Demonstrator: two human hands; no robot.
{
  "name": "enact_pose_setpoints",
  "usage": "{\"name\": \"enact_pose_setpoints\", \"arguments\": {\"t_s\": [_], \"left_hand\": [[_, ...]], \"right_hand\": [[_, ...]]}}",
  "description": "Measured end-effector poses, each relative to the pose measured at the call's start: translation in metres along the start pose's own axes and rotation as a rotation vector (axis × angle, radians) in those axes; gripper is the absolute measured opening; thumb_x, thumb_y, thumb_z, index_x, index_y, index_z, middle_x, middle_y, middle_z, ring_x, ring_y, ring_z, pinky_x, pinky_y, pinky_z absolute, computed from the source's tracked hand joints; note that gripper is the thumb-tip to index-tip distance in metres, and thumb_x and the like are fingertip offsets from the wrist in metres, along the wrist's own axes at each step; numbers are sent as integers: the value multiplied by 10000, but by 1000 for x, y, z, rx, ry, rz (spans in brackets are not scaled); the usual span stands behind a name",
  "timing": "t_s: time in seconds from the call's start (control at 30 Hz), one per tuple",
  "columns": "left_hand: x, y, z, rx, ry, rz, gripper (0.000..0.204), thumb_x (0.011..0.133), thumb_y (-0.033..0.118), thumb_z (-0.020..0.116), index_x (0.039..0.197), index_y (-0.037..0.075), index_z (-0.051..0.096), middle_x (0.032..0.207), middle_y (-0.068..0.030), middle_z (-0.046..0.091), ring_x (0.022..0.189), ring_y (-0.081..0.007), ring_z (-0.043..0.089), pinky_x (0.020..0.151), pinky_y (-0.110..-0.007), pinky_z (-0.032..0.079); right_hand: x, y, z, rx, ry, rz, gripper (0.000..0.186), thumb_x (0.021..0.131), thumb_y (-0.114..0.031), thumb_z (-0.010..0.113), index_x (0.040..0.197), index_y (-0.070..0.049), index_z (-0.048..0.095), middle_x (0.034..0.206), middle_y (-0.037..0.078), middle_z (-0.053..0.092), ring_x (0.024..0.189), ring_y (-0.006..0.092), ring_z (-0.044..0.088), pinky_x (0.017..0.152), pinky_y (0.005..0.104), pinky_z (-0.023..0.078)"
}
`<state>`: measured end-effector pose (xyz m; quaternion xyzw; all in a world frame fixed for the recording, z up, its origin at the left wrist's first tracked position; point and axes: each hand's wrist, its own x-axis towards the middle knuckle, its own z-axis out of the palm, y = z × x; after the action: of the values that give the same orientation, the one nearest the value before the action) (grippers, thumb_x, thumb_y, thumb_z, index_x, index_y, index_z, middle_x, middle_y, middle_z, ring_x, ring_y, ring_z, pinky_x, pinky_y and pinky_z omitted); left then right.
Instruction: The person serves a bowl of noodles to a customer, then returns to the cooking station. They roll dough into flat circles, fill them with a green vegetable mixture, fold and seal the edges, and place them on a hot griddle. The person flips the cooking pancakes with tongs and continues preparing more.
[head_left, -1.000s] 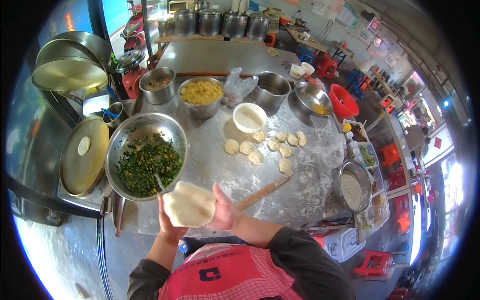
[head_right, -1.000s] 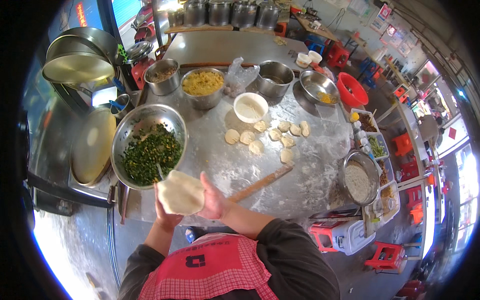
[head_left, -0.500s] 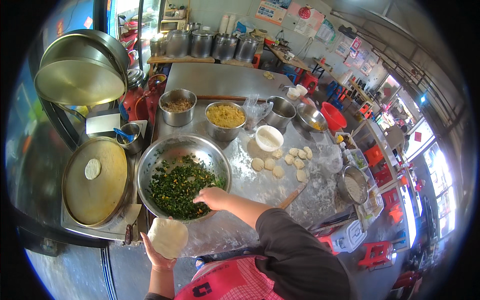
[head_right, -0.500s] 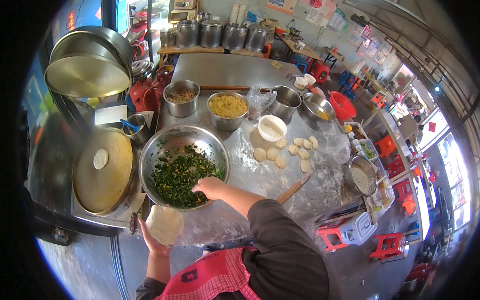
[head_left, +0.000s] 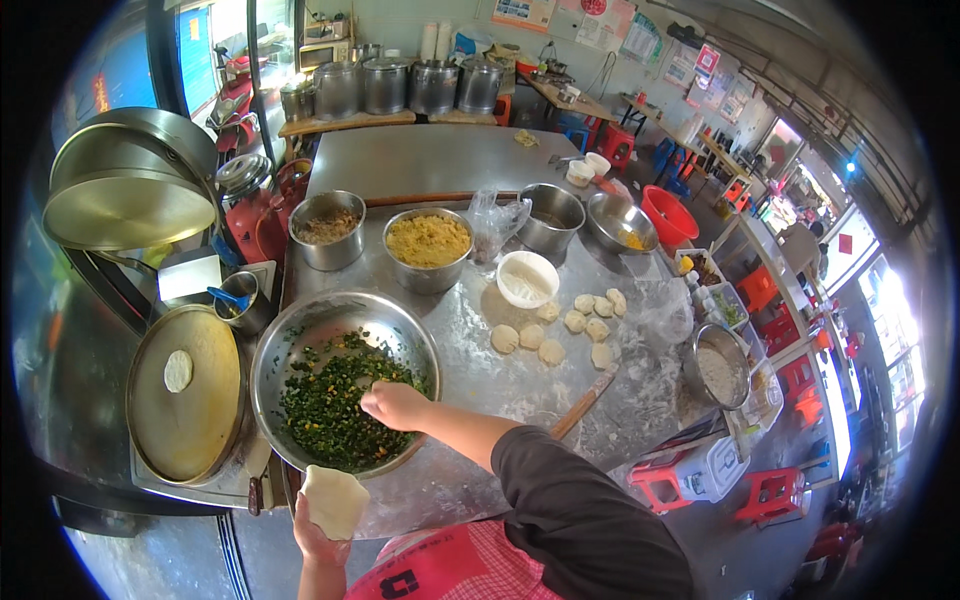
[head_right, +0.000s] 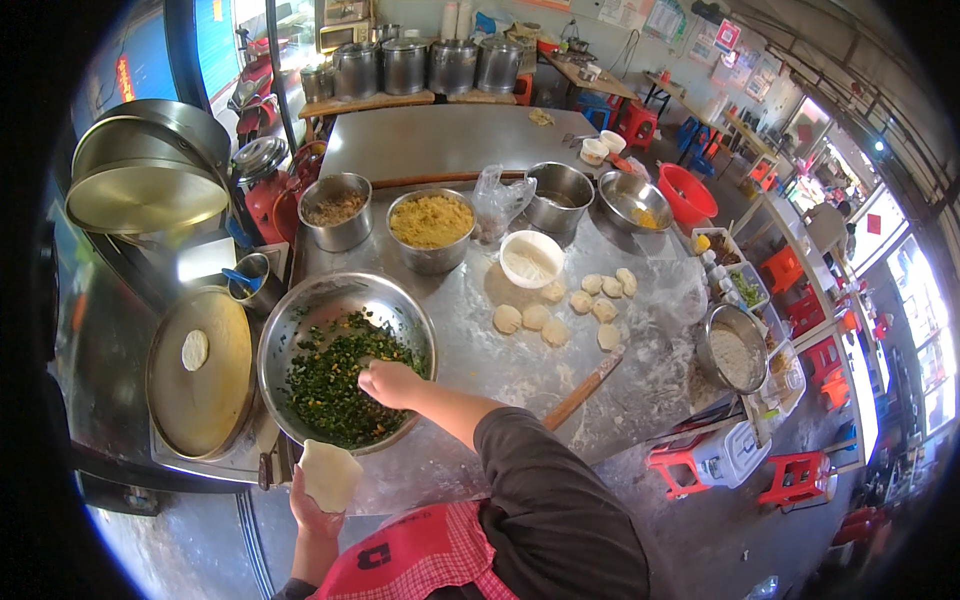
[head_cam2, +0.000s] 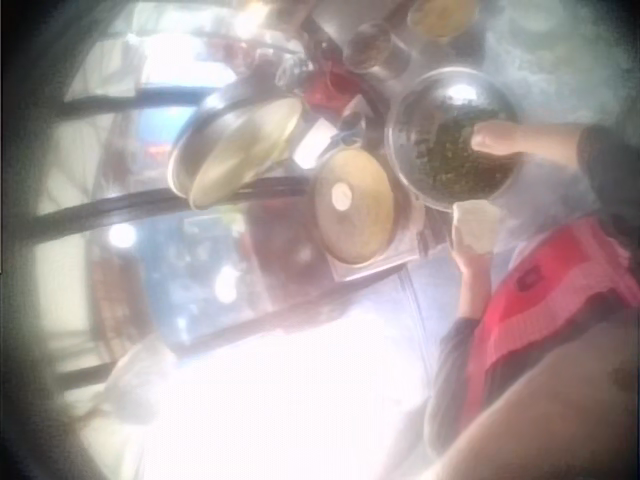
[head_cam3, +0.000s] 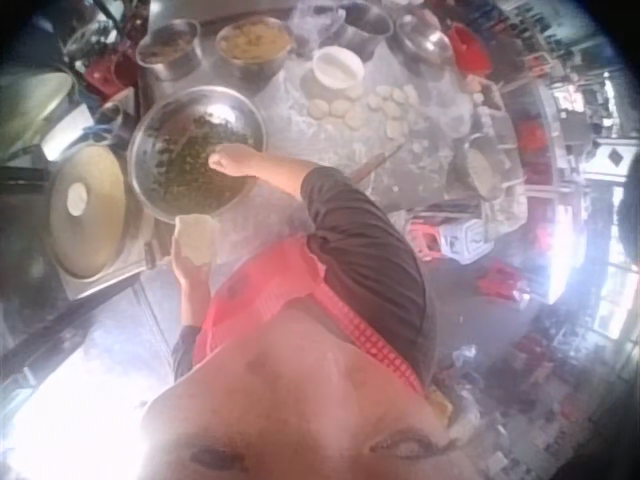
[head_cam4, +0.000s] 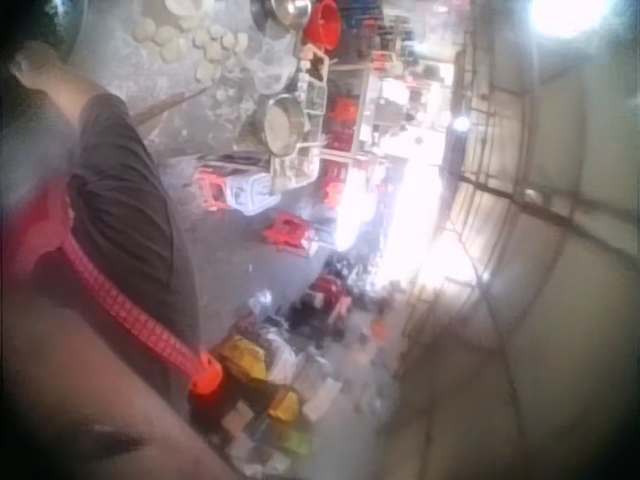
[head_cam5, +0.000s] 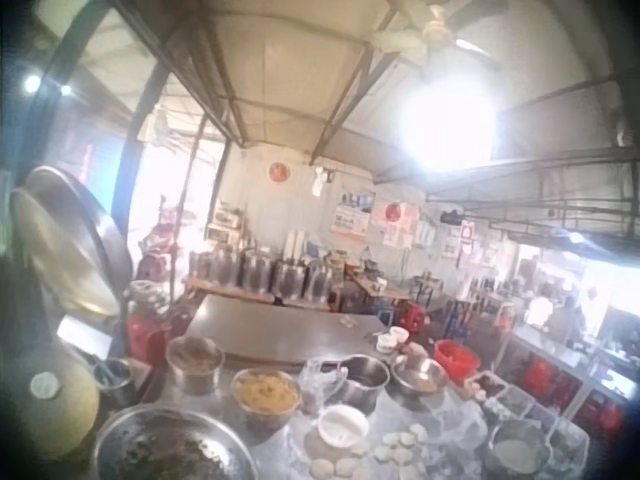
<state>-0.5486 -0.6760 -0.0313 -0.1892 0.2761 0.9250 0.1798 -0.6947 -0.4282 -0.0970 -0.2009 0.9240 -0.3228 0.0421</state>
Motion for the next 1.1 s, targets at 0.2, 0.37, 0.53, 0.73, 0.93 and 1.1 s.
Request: {"name": "enact_pose_setpoints", "arguments": {"t_s": [0.2,0.37,0.53,0.73,0.93,1.1], "left_hand": [[5,-15,21,47,11,-1,508,980,446,383,1300,66,493,1214,-130,588,1106,-342,578,941,-509,474],[28,-13,21,19,12,-78,495,988,437,393,1321,83,487,1245,-127,580,1137,-345,566,966,-520,464],[39,15,-3,-8,-16,-117,503,986,425,408,1331,66,481,1268,-151,569,1162,-355,555,1004,-519,440],[52,29,-37,-96,88,-212,530,987,413,415,1369,47,448,1317,-166,547,1198,-376,532,1030,-523,407],[50,44,-35,-125,73,-232,486,1006,397,391,1367,78,455,1331,-151,542,1210,-350,528,1047,-506,391],[70,32,-29,-148,102,-154,473,999,331,461,1378,52,410,1291,-139,533,1162,-328,553,995,-467,451]], "right_hand": [[47,19,16,182,342,174,330,966,-347,523,971,-80,717,865,130,656,780,301,642,712,406,497],[48,7,56,239,190,0,296,956,-318,550,940,-77,721,817,137,619,795,332,623,743,420,502],[50,18,32,449,32,148,320,990,-355,496,1061,-139,722,945,103,698,838,239,673,819,401,530],[36,-3,48,614,-164,456,325,984,-315,523,1099,-65,697,826,54,669,666,162,605,616,326,484],[18,-16,35,1237,-93,656,317,984,-271,529,1123,-23,669,784,33,621,634,75,520,580,221,407],[-3,-47,-5,1358,103,644,337,1006,-250,482,1194,-13,630,840,62,637,679,82,520,603,227,411]]}}
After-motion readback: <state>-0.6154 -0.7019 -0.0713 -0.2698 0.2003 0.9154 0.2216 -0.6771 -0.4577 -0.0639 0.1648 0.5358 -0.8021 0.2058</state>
